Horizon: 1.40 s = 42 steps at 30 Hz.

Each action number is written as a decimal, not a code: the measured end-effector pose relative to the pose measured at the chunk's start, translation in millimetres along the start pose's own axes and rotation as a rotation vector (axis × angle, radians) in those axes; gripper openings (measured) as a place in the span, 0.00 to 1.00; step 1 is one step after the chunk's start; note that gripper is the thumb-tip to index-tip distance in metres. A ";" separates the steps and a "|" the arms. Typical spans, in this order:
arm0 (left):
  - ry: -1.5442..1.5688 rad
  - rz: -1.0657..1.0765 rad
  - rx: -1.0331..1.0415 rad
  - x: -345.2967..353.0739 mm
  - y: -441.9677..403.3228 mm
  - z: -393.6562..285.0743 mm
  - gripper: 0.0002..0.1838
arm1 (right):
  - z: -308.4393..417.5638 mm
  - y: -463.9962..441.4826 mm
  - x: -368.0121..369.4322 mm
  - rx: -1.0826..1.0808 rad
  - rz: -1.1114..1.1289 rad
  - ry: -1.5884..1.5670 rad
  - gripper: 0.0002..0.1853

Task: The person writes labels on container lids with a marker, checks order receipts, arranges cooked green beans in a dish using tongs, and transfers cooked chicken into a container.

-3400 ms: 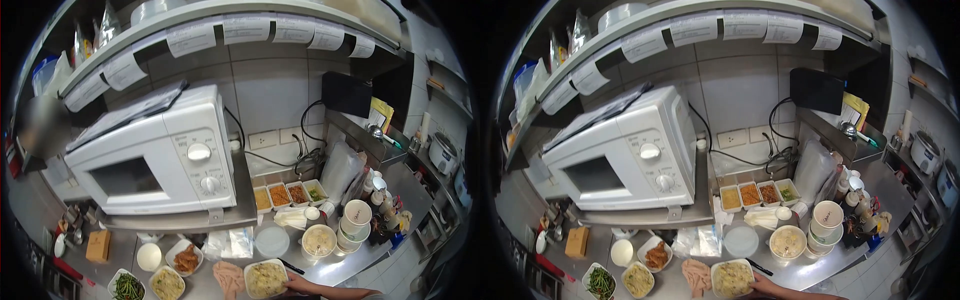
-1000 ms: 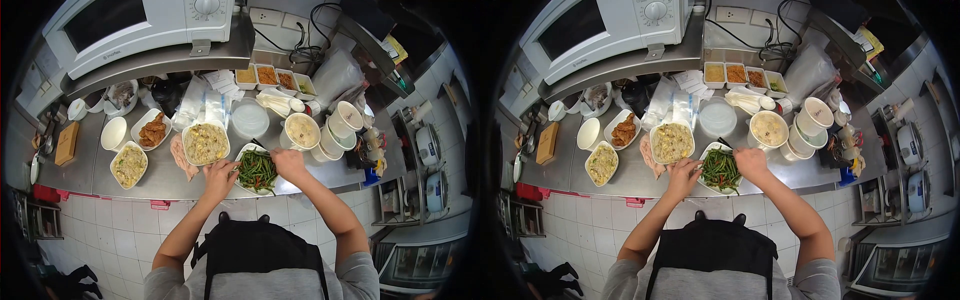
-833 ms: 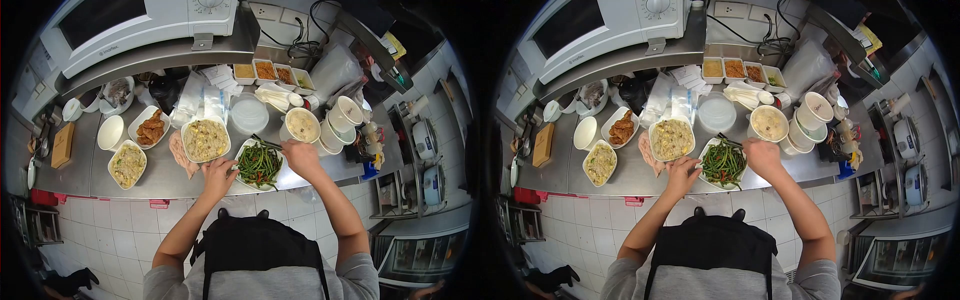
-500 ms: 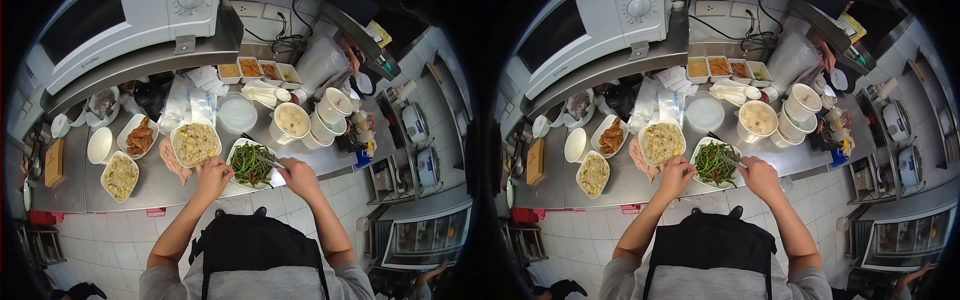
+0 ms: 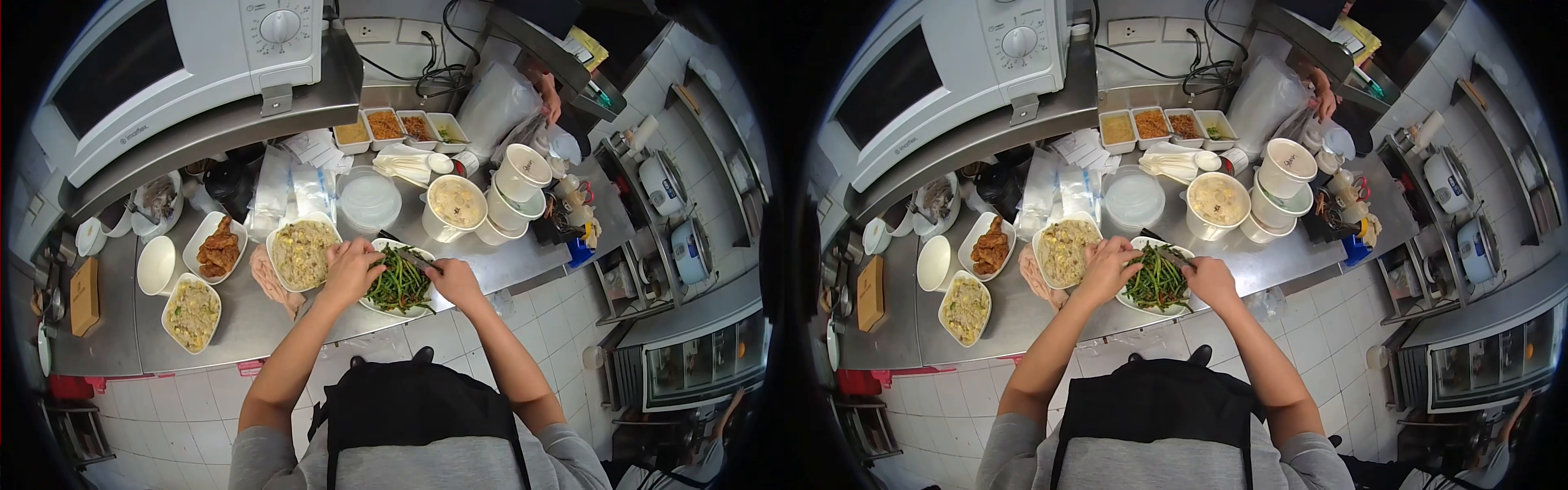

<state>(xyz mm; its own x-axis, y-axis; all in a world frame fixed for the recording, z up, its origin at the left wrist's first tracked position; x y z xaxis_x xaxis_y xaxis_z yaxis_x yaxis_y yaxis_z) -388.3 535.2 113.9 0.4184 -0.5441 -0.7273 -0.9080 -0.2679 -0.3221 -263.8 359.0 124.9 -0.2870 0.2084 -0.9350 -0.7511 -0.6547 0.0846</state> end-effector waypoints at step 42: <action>0.257 -0.162 -0.120 -0.8 55.0 -11.3 0.10 | 3.9 29.9 -17.3 -0.012 -0.032 0.301 0.10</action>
<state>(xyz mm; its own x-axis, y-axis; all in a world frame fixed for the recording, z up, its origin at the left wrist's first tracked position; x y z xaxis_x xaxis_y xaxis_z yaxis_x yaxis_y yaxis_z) -438.4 511.9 103.6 0.5627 -0.6651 -0.4909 -0.8266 -0.4509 -0.3367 -283.6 338.7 145.0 -0.0729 0.0059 -0.9973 -0.7493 -0.6602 0.0508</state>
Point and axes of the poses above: each hand's wrist, its own y-axis away from the middle knuckle, its own x-axis out of the palm, z = x × y, the point moved 3 cm from there along -y, towards the middle knuckle, and after that the axes turned 8 degrees about y, right-handed, at the moved point
